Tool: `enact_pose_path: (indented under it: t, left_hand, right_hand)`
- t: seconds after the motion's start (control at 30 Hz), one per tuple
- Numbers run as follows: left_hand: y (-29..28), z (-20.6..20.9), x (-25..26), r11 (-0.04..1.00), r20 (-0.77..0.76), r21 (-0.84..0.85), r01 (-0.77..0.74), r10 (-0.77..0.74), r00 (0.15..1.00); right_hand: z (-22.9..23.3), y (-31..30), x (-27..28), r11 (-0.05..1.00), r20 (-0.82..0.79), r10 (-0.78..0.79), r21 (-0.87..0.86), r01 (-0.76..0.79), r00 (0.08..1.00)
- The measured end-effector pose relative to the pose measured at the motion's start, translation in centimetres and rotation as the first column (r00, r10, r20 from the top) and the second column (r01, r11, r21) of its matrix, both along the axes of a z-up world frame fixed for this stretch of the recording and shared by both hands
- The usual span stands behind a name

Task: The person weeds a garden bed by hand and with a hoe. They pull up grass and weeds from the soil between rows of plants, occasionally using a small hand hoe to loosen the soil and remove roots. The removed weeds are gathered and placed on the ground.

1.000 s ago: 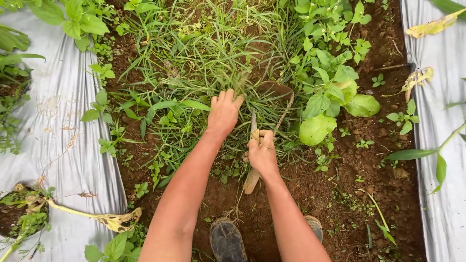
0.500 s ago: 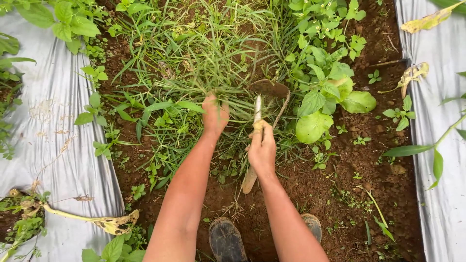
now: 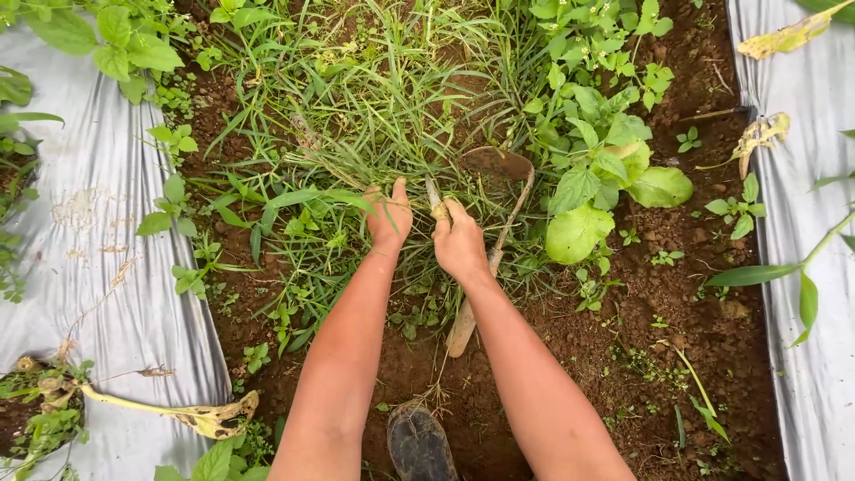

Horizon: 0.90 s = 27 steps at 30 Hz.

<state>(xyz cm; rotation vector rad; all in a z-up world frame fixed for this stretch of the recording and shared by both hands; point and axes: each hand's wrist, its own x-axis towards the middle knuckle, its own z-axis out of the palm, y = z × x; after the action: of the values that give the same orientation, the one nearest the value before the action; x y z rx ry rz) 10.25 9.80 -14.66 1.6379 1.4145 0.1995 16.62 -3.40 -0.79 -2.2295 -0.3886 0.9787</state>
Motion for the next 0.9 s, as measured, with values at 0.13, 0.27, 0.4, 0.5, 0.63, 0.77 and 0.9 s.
enact_pose_path:
  t: [0.13, 0.27, 0.4, 0.5, 0.63, 0.77, 0.9]
  left_hand:
    - [-0.2, -0.8, 0.1, 0.998, -0.036, -0.063, -0.032, 0.030, 0.999]
    - [-0.2, -1.7, 0.0, 0.996, -0.028, -0.083, -0.044, 0.042, 0.999]
    - [0.2, -4.0, 0.6, 0.984, 0.051, -0.130, -0.124, 0.131, 0.990]
    - [0.4, -4.9, 0.7, 0.979, 0.034, -0.159, -0.127, 0.134, 0.990]
    - [0.3, -4.2, 0.2, 0.960, 0.308, -0.190, -0.206, 0.258, 0.916]
    - [0.0, -6.1, 0.6, 0.890, 0.623, -0.412, -0.198, 0.433, 0.651]
    - [0.5, -13.8, 2.0, 0.837, 0.759, -0.525, -0.153, 0.542, 0.361]
  right_hand:
    - [-0.9, 0.3, -0.3, 1.000, -0.023, 0.008, 0.027, -0.008, 1.000]
    - [-0.9, 0.6, -0.7, 0.999, -0.052, -0.027, 0.015, 0.028, 0.998]
    - [0.3, 1.3, -0.9, 0.997, -0.088, -0.070, 0.026, 0.073, 0.994]
    - [5.0, 2.4, -1.7, 0.997, -0.092, -0.080, -0.026, 0.078, 0.993]
    - [3.1, 3.3, -1.4, 0.997, -0.045, -0.035, -0.074, 0.032, 0.998]
    - [3.2, 4.2, -1.3, 0.997, -0.009, 0.000, -0.074, -0.001, 1.000]
    - [4.5, 4.2, -1.4, 0.998, -0.031, 0.006, -0.066, -0.008, 0.999]
